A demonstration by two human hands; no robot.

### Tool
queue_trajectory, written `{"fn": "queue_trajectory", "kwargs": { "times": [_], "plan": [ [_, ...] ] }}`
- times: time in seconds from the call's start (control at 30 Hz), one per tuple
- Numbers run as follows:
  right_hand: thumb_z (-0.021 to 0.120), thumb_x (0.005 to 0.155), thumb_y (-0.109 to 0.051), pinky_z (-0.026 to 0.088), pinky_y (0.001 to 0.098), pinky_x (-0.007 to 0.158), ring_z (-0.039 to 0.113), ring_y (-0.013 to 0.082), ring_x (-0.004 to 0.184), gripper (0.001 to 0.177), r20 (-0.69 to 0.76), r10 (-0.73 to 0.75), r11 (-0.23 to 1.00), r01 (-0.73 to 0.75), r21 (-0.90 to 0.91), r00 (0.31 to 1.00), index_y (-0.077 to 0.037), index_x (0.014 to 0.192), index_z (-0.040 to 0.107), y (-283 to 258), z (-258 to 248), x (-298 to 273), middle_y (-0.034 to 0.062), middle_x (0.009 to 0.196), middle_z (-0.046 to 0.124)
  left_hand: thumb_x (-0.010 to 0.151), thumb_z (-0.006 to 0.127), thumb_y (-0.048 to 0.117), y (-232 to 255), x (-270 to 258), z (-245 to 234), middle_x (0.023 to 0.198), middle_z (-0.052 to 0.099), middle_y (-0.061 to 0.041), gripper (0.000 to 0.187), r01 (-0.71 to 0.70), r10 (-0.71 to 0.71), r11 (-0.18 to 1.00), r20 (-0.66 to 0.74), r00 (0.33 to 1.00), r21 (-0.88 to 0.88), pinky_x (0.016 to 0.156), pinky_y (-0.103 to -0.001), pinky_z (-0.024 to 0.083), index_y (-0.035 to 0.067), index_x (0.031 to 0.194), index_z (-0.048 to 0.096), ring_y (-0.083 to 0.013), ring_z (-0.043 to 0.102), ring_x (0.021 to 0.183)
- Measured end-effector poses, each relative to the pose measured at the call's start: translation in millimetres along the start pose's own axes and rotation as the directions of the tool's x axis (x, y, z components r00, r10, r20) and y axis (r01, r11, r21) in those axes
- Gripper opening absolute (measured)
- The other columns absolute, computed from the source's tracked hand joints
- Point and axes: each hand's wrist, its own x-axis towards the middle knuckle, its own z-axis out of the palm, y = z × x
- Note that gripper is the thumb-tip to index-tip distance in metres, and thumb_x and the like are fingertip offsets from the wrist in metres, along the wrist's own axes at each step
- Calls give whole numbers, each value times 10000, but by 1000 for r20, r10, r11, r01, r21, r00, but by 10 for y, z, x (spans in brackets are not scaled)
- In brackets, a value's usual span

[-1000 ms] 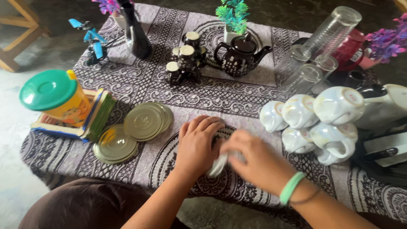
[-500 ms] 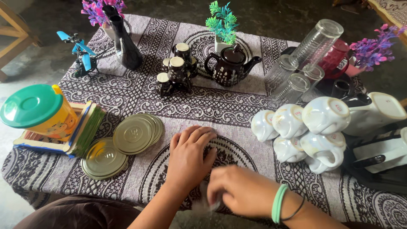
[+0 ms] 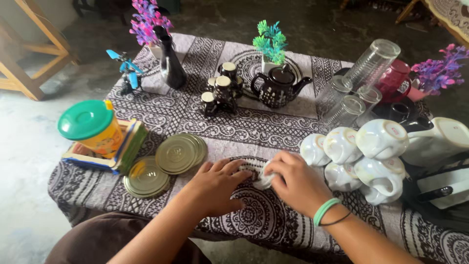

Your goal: The person wipes various objects, including several metal lids and a black decorative vase, using a white cloth.

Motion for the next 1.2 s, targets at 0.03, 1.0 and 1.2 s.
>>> {"fn": "queue_trajectory", "kwargs": {
  "times": [0.03, 1.0, 1.2],
  "plan": [
    [620, 867, -158, 539, 391, 850, 617, 244, 1024, 122, 104, 70, 997, -68, -32, 992, -115, 930, 716, -41, 14, -2, 39, 1015, 651, 787, 778, 497, -11, -36, -3, 1659, 228, -28, 847, 18, -18, 999, -9, 1000, -42, 1197, -562, 204, 279, 1516, 405, -298, 174, 1529],
    [626, 903, -107, 517, 363, 1047, 614, 256, 1261, 153, 517, 89, 986, -1, -169, 851, -52, 1020, 708, -229, 519, -15, 104, 1205, 670, 900, 573, 134, -224, 461, 291, 1332, 608, -121, 345, -169, -62, 944, -654, 754, -285, 1035, -458, 423, 71, 1225, 668, -328, 546, 1270],
    [608, 856, -60, 617, 328, 807, 787, 224, 896, 305, 120, 219, 965, -234, 123, 968, -73, 1122, 757, -42, 262, 353, 67, 1167, 753, 928, 579, 173, -250, 451, 258, 1284, 666, -44, 301, -201, -56, 928, -651, 757, -314, 1056, -439, 457, 96, 1197, 691, -282, 570, 1234]
  ]
}}
